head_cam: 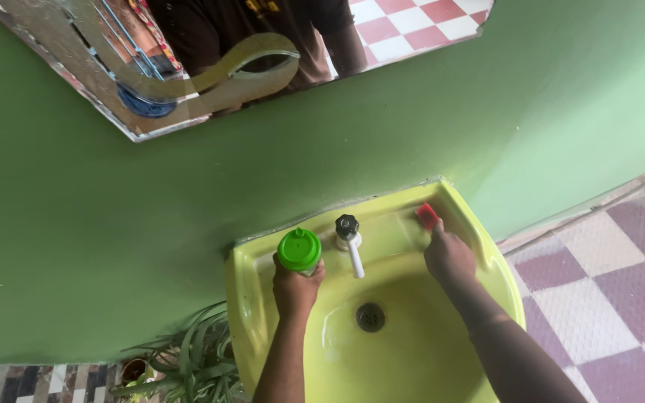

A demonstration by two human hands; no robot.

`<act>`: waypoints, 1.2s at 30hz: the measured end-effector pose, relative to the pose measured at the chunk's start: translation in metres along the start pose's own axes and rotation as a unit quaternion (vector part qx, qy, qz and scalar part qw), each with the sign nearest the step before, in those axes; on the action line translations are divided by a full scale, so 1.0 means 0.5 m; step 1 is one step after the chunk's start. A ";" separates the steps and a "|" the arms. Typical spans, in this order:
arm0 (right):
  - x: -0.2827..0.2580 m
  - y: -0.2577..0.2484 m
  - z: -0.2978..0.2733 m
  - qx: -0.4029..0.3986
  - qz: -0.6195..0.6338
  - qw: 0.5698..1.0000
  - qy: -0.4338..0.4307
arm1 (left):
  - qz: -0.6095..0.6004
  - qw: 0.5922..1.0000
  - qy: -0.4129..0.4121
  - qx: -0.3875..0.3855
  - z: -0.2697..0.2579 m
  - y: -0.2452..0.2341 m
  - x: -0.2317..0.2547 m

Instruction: The person scrubs a yellow wall-mounted sink using a red brush and a green-capped cleaning powder. They repeatedly apply the powder and scrub the sink basin and faucet area.

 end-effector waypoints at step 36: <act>0.075 -0.061 -0.092 -0.044 -0.007 0.999 0.019 | 0.052 0.978 0.200 0.012 0.017 -0.019 0.032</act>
Point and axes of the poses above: each hand's wrist, its own z-axis towards the middle knuckle, its own y-axis out of the palm, x = y × z, the point moved 3 cm from there along z, towards the middle knuckle, and after that the axes turned 11 degrees about y, right-handed, at the moved point
